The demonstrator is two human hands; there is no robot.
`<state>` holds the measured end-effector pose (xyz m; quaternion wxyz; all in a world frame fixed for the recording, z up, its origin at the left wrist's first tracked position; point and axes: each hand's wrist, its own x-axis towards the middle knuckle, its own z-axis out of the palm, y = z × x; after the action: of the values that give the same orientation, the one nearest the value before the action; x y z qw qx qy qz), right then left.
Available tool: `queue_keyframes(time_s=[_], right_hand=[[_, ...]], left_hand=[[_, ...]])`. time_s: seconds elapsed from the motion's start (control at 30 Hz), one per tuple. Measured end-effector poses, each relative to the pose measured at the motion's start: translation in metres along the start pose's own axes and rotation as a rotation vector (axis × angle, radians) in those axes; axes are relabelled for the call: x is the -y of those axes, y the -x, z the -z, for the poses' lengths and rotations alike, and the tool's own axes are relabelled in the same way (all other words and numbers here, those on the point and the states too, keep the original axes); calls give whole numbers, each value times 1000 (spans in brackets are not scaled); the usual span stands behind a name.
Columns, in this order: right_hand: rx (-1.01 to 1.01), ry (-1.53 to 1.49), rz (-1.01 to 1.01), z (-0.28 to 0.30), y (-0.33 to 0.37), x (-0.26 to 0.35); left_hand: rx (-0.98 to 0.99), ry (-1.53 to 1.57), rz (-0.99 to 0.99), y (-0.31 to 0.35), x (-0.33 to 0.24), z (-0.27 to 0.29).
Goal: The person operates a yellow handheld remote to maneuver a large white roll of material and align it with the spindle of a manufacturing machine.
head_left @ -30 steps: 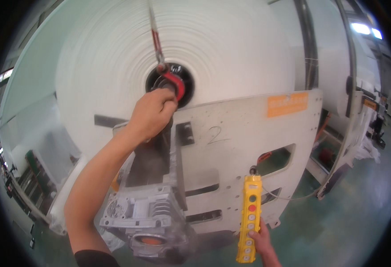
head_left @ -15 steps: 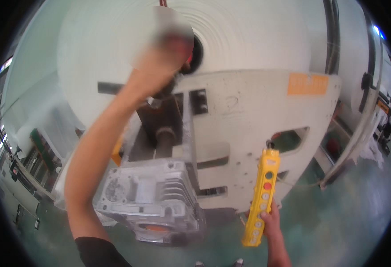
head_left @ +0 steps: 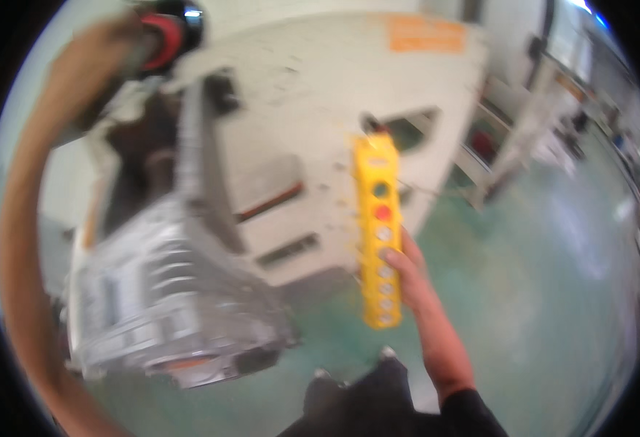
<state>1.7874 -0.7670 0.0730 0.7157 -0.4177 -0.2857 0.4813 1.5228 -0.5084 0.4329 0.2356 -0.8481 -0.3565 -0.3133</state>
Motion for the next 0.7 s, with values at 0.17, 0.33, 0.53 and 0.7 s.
queue_keyframes(time_s=[0.17,0.33,0.53,0.7], right_hand=[[169,-102,78,26,-13,-17],[307,28,-29,27,-50,-12],[365,114,-146,41,-62,-18],[371,38,-104,36,-71,-15]], left_hand=[[6,-32,130,-7,-26,7],[-79,-55,-57,14,-6,14],[-131,-199,-71,14,-14,14],[-155,-260,-92,11,-23,11]])
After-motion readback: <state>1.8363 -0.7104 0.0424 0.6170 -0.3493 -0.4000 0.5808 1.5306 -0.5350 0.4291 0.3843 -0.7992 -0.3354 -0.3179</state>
